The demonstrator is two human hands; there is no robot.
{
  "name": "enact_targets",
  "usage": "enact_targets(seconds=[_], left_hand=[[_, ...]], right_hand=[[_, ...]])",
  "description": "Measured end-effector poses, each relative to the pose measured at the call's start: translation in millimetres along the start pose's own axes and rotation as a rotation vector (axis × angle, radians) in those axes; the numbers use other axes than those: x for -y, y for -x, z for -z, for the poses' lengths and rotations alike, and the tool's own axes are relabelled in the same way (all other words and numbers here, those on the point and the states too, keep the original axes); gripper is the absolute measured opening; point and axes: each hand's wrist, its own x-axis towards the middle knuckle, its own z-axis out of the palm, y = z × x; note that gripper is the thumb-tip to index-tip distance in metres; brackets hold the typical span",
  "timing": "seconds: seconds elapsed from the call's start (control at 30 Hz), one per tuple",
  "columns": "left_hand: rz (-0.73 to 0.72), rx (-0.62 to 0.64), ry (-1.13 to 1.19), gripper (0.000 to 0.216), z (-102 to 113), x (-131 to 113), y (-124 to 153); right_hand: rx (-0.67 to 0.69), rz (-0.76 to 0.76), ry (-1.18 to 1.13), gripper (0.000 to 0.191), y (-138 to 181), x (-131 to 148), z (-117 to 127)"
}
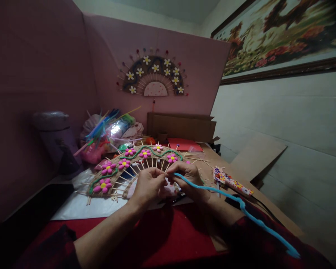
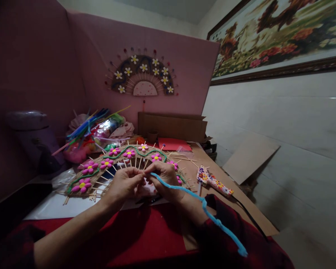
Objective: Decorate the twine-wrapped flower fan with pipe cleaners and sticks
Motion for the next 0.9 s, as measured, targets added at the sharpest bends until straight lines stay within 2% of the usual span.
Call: enact_targets(seconds=[0.1,0.2,0.3,0.43,0.53,0.67,0.77,0.9], left_hand=[[0.020,-0.012,0.047,0.016,-1,-3,2],[0.082,0.035,0.132,0.021,-2,-6,4],[0.081,0.120,0.209,0.026,0,-7,4],[0.074,0.176,0.242,0.027,7,-3,1],[0.116,0.218,0.291,0.024,10,0,-3],[0.212,0.317,0.373,0.016,13,-1,-5],[0.239,0.296,0.383,0.009,14,-3,-5],[0.213,0.175,0.378,0.007,12,-7,-4]], right_hand=[[0.014,0.107,0.076,0.004,0,0,-1],[0.009,0.178,0.132,0.004,-1,2,1],[-0.027,0.148,0.094,0.004,-2,6,2],[-0.075,0.023,-0.139,0.007,-4,11,-1],[-0.061,-0.056,-0.306,0.013,-5,12,-2],[-0.016,-0.065,-0.376,0.019,-8,14,-2],[-0.002,-0.054,-0.379,0.020,-9,15,-1],[-0.036,-0.018,-0.315,0.014,-7,13,0]])
